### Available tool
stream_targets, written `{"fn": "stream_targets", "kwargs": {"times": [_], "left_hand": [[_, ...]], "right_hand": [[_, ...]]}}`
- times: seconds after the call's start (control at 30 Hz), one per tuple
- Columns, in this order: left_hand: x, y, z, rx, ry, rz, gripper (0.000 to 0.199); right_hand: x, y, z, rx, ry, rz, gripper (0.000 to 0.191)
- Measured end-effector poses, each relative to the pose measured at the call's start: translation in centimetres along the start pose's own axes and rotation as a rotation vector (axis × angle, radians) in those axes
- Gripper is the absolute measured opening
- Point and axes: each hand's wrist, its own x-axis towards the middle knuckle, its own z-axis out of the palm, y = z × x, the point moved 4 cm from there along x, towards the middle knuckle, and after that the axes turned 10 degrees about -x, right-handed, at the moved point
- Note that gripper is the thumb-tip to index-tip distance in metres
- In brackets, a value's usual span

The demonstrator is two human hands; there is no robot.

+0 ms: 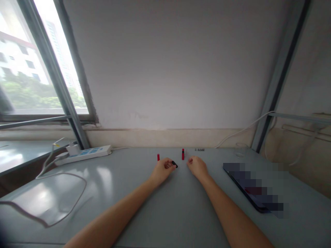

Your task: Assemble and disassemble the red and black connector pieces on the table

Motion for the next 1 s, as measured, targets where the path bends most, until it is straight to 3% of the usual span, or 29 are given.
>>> {"fn": "stream_targets", "kwargs": {"times": [0.23, 0.63, 1.0], "left_hand": [[1.3, -0.1, 1.3, 0.269, -0.097, 0.039, 0.010], [3.7, -0.4, 3.4, 0.408, 0.007, -0.059, 0.014], [3.9, -1.0, 4.0, 0.500, -0.034, -0.076, 0.017]], "right_hand": [[0.2, -0.1, 0.1, -0.028, 0.018, -0.003, 0.015], [0.2, -0.1, 0.2, -0.052, 0.011, -0.003, 0.016], [0.1, -0.2, 0.1, -0.080, -0.005, 0.008, 0.020]]}}
